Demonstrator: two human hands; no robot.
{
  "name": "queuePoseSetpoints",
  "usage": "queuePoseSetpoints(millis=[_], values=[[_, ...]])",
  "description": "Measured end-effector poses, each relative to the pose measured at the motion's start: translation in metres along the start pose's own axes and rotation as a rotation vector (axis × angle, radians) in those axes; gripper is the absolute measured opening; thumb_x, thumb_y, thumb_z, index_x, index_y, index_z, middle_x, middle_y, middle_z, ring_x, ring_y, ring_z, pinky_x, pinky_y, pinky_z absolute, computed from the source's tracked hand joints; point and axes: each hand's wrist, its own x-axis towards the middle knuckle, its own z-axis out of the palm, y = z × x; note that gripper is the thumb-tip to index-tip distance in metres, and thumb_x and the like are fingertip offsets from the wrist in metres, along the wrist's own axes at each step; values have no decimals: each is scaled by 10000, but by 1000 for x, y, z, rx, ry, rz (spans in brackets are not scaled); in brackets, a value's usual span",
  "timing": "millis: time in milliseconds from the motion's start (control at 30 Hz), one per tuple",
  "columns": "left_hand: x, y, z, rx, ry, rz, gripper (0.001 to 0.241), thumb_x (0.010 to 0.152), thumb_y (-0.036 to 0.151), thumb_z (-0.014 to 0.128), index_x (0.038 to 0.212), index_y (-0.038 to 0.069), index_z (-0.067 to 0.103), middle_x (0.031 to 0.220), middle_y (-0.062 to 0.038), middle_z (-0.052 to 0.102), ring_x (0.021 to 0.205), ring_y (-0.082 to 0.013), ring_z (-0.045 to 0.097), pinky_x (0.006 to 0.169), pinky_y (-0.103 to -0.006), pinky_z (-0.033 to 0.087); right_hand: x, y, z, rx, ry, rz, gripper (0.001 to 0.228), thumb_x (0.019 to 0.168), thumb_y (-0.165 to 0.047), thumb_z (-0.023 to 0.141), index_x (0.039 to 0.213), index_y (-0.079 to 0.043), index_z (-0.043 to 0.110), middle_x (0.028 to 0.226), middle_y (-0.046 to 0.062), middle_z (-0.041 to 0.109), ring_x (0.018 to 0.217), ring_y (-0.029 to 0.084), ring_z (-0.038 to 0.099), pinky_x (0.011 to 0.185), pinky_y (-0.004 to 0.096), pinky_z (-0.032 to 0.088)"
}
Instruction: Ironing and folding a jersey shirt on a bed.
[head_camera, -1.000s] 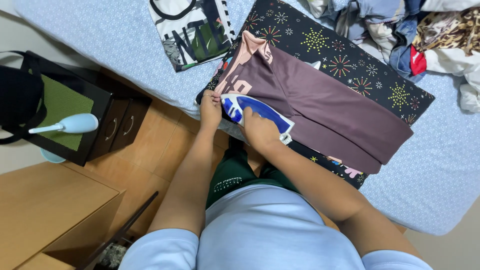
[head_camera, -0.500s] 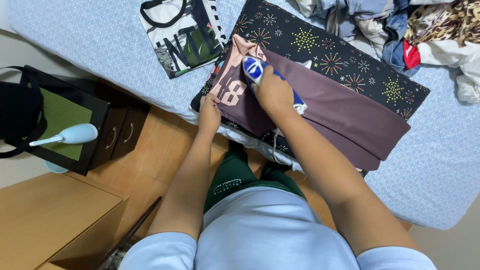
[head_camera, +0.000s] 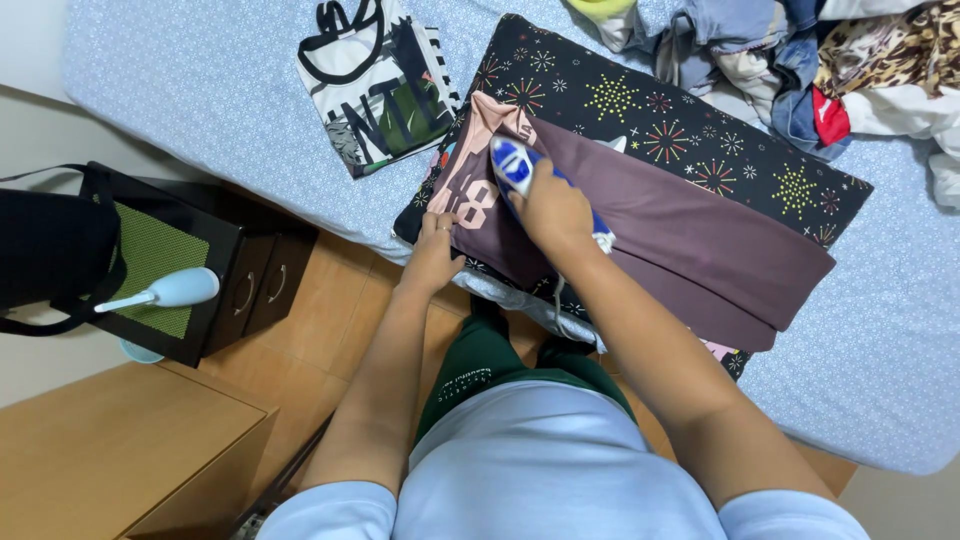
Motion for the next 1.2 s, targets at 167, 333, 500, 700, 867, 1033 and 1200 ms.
queuePoseSetpoints(millis=[167,333,500,700,867,1033,1200], values=[[2,-35,16,288,16,78,403,837,-67,614,1221,55,612,1192,-171,538,1195,-405,556,964,-485,489,14,4,-20,42,37,6,548,890,-398,751,1192,-1,525,1016,283,718,942,484,696,831,554,549],[11,26,-36,300,-25,62,157,911,24,616,1044,77,681,1173,-122,598,1217,-319,582,1032,-462,497,-24,60,-42,47,122,-83,582,840,-477,839,1087,8,637,942,291,730,863,447,703,759,531,551],[17,45,-69,293,-138,522,237,674,79,656,907,38,669,1391,-110,642,1356,-381,537,1058,-495,388,-82,106,-84,280,76,260,572,825,-457,828,967,30,564,716,156,678,508,262,679,469,401,515],[28,53,-84,387,-590,231,392,752,153,655,1139,107,702,1045,-125,747,1053,-317,671,1170,-488,352,-114,149,-103,357,124,372,480,809,-388,847,916,1,587,699,143,679,518,218,655,465,374,510],[51,82,-85,438,-653,274,416,750,173,665,1163,125,694,1050,-132,738,1033,-341,674,1024,-502,440,-122,158,-105,391,165,438,480,817,-385,852,927,2,590,710,136,679,512,208,652,469,358,513],[79,87,-63,306,-725,227,313,813,184,678,1103,68,670,1031,-155,727,987,-352,688,856,-464,536,-125,183,-102,419,249,435,468,811,-379,864,953,-15,606,715,131,684,510,198,649,473,334,497],[104,86,-37,-206,-634,188,178,888,63,648,1053,17,599,910,-98,715,848,-195,709,753,-344,565,-127,253,-93,608,409,386,389,900,-323,821,996,-7,614,732,63,659,521,126,604,458,287,476]])
